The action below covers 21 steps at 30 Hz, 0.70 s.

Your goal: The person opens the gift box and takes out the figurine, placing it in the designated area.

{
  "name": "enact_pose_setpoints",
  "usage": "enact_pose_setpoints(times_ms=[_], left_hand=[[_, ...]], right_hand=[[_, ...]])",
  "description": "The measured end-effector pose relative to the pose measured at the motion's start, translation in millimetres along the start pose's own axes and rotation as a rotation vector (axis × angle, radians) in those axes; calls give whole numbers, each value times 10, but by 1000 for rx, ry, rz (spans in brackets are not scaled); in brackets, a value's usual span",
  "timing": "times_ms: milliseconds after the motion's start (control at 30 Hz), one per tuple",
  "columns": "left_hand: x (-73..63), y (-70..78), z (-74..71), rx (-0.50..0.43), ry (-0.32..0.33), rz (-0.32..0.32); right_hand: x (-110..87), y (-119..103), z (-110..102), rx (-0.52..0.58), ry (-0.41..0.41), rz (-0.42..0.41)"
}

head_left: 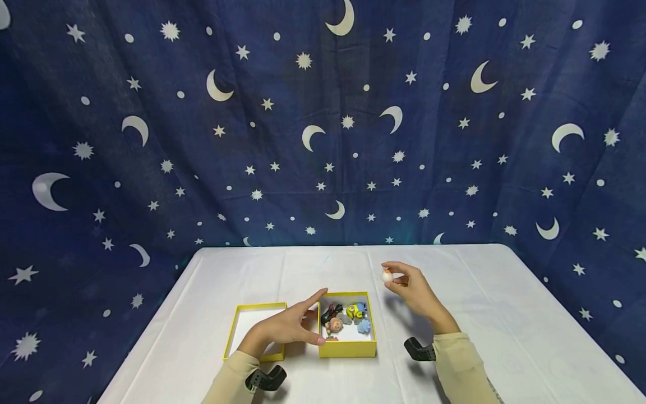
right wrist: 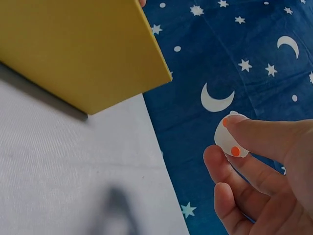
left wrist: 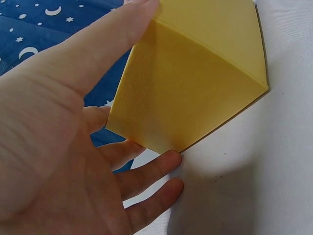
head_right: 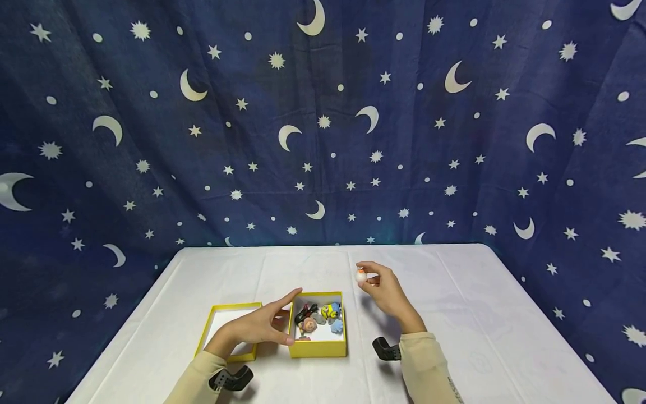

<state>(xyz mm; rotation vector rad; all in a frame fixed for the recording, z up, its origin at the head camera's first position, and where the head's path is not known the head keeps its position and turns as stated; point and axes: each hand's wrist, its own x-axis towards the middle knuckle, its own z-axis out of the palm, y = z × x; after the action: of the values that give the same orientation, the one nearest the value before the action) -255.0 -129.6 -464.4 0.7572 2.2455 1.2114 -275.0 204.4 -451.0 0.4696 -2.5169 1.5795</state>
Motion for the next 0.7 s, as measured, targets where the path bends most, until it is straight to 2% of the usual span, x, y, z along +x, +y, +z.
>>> enact_pose_setpoints(times_ms=[333, 700], left_hand=[[8, -1, 0, -74, 4, 9], [4, 9, -9, -74, 12, 39]], right_hand=[[-25, 100, -51, -18, -12, 23], [-35, 248, -57, -60, -28, 88]])
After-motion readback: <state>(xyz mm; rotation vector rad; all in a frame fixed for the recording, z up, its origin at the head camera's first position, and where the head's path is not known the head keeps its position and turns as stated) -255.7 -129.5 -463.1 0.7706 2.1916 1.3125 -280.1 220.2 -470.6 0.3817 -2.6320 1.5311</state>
